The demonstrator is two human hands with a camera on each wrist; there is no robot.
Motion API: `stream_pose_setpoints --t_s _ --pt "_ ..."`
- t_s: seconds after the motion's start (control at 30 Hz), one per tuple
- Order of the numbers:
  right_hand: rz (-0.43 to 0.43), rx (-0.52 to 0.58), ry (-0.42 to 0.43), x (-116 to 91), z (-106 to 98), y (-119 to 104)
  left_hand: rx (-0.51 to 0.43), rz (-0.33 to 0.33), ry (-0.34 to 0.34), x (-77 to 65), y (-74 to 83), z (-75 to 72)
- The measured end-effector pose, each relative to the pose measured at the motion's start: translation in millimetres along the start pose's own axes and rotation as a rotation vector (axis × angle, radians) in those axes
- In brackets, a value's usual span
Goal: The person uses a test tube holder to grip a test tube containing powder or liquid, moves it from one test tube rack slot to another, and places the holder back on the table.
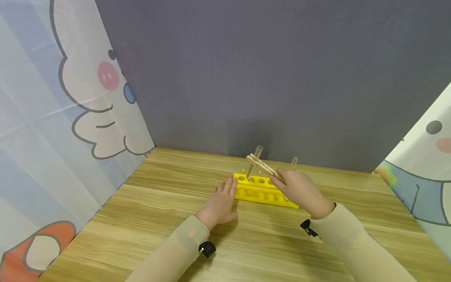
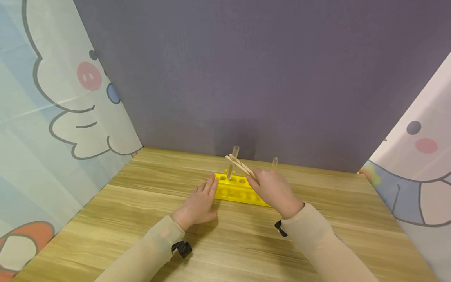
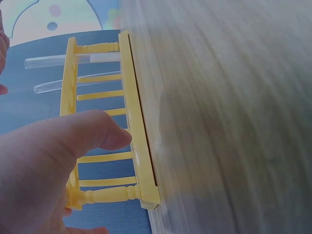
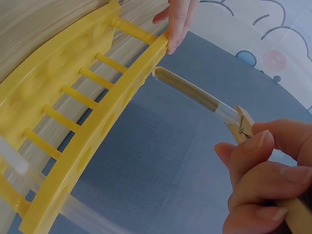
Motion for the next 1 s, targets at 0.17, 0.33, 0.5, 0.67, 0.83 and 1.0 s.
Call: stream_pose_setpoints --t_s 0.17,0.33,0.5,0.67,0.83,1.0 --pt "-0.005 0.004 0.005 1.0 1.0 -1.0 -0.008 0.002 -0.002 0.0 0.3 -0.8" --pt "-0.009 0.020 0.004 2.0 1.9 -1.7 -0.011 0.004 0.000 0.7 -0.3 0.1" --pt "-0.018 0.028 0.007 2.8 2.7 -1.3 -0.004 0.009 0.004 0.8 -0.3 -0.1" --pt "-0.024 0.029 0.013 3.8 3.5 -1.1 -0.003 0.014 0.015 1.5 -0.2 0.8" --pt "-0.037 0.032 0.031 4.8 4.8 -1.0 0.000 0.011 0.020 2.3 -0.4 1.7" --pt "-0.058 0.017 0.045 6.0 8.3 -1.3 0.003 0.009 0.024 2.2 0.2 1.4"
Point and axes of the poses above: each hand's wrist, its own x-axis towards the middle knuckle, its own z-axis out of the palm, y = z × x, the point moved 1 cm from there along x, towards the middle knuckle, and after that the axes turned 2 degrees about -z, right-handed, at the moved point
